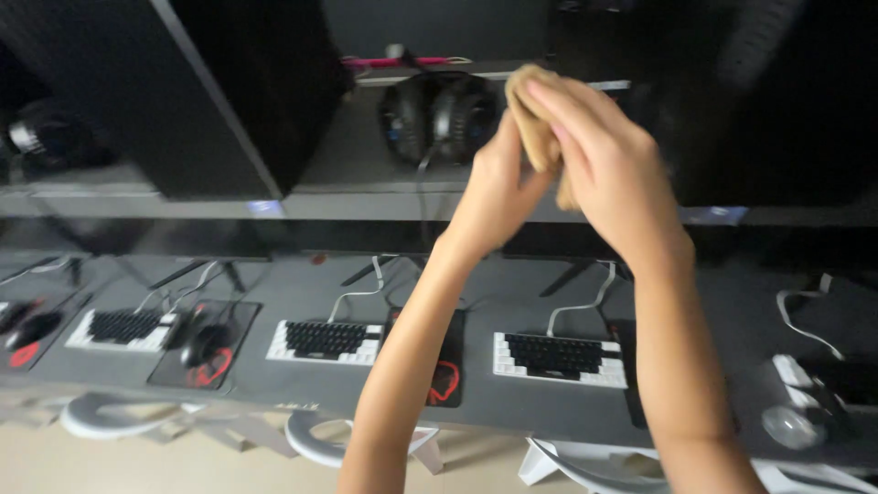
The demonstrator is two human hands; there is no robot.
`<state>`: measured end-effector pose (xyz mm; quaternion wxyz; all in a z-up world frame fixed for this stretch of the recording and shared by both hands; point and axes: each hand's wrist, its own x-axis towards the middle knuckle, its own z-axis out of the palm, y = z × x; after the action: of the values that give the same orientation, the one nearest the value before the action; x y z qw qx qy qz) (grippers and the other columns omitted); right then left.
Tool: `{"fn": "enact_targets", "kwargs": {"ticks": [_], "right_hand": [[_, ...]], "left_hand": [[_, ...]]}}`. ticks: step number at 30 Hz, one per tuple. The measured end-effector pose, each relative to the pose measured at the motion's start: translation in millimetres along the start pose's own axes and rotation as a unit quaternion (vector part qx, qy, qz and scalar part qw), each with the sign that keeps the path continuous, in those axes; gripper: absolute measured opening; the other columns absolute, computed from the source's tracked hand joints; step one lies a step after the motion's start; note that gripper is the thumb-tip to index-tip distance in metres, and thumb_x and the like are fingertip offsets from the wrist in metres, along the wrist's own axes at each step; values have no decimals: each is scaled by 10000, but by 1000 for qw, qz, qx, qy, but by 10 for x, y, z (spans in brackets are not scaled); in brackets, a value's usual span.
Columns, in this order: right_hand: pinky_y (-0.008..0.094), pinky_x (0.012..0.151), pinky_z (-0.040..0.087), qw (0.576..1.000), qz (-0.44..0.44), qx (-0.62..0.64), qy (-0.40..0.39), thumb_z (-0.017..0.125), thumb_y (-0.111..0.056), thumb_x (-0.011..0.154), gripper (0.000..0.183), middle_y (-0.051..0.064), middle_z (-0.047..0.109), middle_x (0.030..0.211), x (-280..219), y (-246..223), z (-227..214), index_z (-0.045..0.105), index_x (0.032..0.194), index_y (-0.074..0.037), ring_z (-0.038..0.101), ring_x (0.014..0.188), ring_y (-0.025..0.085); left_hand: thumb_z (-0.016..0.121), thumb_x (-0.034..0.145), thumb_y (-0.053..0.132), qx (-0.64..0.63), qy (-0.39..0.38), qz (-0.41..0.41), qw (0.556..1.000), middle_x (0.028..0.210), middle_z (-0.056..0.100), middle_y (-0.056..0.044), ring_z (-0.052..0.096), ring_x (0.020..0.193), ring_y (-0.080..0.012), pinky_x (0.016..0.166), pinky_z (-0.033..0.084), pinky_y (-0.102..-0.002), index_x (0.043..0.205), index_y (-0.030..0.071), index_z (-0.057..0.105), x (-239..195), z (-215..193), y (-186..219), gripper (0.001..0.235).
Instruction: The person wipes a white plastic chair with a cloth, cleaning the seat and backrest. They then move to a computer desk and wipe the surface of a black computer tower and a power strip with the same cloth.
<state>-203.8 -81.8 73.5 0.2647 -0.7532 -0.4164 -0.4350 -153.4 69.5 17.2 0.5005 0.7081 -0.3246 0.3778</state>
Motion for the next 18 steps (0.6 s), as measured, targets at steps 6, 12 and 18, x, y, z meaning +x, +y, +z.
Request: {"fn": "enact_targets", "kwargs": {"ticks": [6, 12, 18], "right_hand": [[385, 1076, 574, 999, -19, 36, 30, 619, 75, 1067, 458, 182, 604, 1480, 102, -817, 412, 562, 1490, -90, 646, 1340, 347], [379, 1108, 544, 993, -75, 73, 53, 663, 89, 1028, 565, 161, 553, 1537, 527, -1310, 1606, 526, 1527, -136, 605, 1405, 346], [380, 1137, 534, 985, -77, 64, 139, 702, 84, 1010, 598, 114, 466, 1600, 1010, -1765, 3058, 550, 1526, -175, 554, 1452, 312]], "left_hand": [[702, 950, 91, 1, -56, -63, 996, 1279, 692, -213, 717, 1222, -311, 984, 618, -378, 1522, 14, 364, -390, -1062, 539, 668], [701, 938, 63, 74, 3, -97, 993, 1208, 735, -177, 760, 1113, -266, 893, 641, -341, 1508, 36, 429, -562, -2317, 361, 632], [726, 911, 6, 266, 84, 15, 960, 1461, 565, -204, 596, 1322, -357, 1088, 522, -426, 1456, 39, 511, -658, -3539, -277, 587]]}}
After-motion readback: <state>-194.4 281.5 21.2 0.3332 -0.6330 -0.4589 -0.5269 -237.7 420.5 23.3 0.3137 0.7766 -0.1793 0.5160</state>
